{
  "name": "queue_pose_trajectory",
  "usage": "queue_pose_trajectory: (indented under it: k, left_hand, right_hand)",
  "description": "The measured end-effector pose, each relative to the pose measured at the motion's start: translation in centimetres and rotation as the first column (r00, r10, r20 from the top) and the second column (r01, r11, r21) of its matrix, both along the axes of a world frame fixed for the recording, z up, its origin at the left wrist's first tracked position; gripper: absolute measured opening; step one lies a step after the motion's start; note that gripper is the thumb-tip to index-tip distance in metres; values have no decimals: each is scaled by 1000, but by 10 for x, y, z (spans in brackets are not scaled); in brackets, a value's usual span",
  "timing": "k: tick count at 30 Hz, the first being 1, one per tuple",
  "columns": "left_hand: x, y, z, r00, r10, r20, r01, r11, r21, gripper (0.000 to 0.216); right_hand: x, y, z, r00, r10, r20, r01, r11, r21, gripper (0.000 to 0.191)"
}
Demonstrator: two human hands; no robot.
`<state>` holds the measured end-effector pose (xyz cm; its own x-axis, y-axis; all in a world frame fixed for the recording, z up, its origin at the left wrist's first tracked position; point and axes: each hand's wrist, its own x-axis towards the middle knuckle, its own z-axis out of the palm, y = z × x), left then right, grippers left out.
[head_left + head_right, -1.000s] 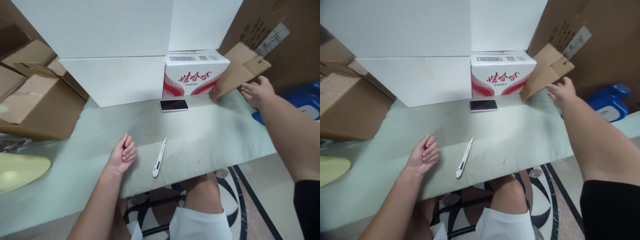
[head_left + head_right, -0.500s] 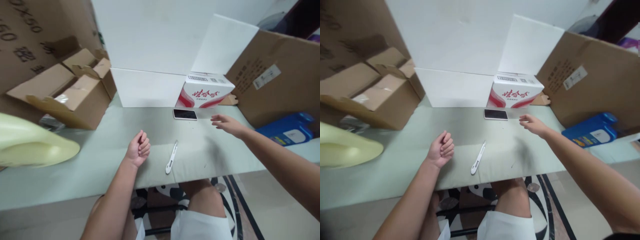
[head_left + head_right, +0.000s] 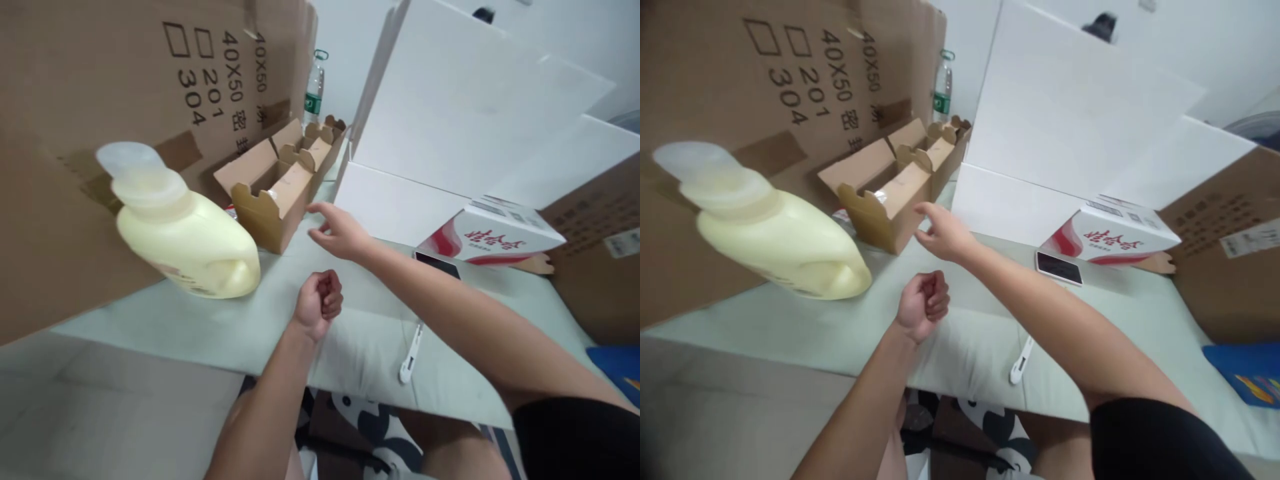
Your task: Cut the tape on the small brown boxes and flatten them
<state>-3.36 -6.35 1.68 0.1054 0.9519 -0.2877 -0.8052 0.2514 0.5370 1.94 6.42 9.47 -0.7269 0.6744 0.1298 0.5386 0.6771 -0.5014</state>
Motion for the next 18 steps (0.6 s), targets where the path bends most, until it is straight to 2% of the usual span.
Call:
queue_pose_trajectory:
  k: [2,4,7,9,11,14,16,18]
  left_hand:
    - [-5,-3,-1,998,21,-58,-20,1000,4,25]
    - [-7,-4,-2,992,35,-125,-34,999,11,27]
    - [-5,-6,-5,963,81,-256,-74,997,38,30]
    - [-1,-8,-6,911,190,-366,-171,982,84,31]
    - [3,-11,-8,797,374,-474,-332,927,173,30]
    - [8,-18,-9,539,626,-564,-529,772,352,33]
    - [9,-24,-10,388,720,-575,-579,676,456,32]
    - [8,-29,-11,271,780,-564,-594,597,540,28]
  right_hand:
    - [-46,0,4,994,107,-26,-104,990,90,57]
    - [-76,4,9,982,190,8,-189,970,153,63]
    - [-91,14,14,970,204,130,-224,960,168,57]
    - [-87,20,14,970,172,174,-202,964,174,42]
    - [-74,21,14,972,143,184,-178,966,188,28]
    - [-45,17,11,984,77,159,-110,972,209,17]
    - [-19,10,10,994,47,97,-66,977,202,12]
    - [12,1,9,998,51,24,-54,983,175,7]
